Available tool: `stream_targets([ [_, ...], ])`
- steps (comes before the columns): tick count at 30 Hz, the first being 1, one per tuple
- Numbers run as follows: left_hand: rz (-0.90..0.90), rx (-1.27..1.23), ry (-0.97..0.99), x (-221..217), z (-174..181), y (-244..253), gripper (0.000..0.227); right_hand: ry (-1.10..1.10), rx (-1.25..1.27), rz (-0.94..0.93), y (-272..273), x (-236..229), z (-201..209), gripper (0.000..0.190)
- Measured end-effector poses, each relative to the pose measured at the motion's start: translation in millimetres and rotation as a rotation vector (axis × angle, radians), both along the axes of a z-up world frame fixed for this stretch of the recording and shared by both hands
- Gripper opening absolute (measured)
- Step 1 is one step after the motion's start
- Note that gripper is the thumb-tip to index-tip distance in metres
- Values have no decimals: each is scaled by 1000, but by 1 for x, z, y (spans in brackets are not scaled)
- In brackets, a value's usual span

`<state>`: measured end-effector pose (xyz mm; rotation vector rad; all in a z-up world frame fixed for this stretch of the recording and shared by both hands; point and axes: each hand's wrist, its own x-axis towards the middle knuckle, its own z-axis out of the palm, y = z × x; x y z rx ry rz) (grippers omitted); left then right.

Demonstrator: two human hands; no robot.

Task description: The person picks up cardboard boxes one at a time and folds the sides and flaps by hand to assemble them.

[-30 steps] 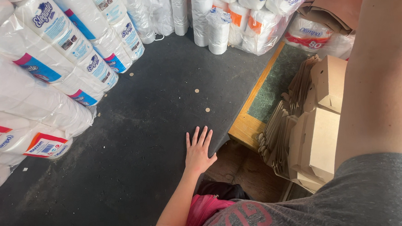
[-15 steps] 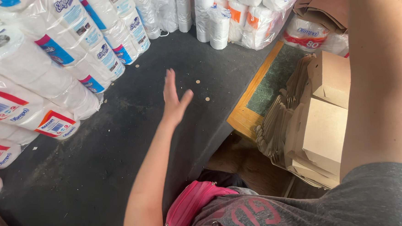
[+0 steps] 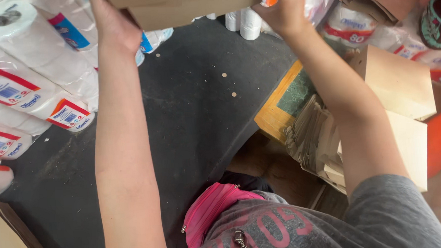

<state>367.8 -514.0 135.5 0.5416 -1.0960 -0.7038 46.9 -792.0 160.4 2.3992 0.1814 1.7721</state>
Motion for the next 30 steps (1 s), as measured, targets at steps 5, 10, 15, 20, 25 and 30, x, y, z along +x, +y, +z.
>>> stream_targets([
  [5,96,242,309,-20,-99,51,59,208,127,223,65,14,-50,60],
  [10,232,378,525,-71,-170,76,66,218,111,206,66,25,-165,61],
  [15,435,451,752,-107,-225,90,72,225,186,301,84,17,-235,51],
  [20,582,517,906,-135,-250,97,75,294,281,340,105,0,-259,49],
  [25,661,515,672,-173,-205,113,62,410,386,222,111,-14,-277,50],
  [30,699,595,467,-181,-201,118,55,633,699,22,115,-18,-287,49],
])
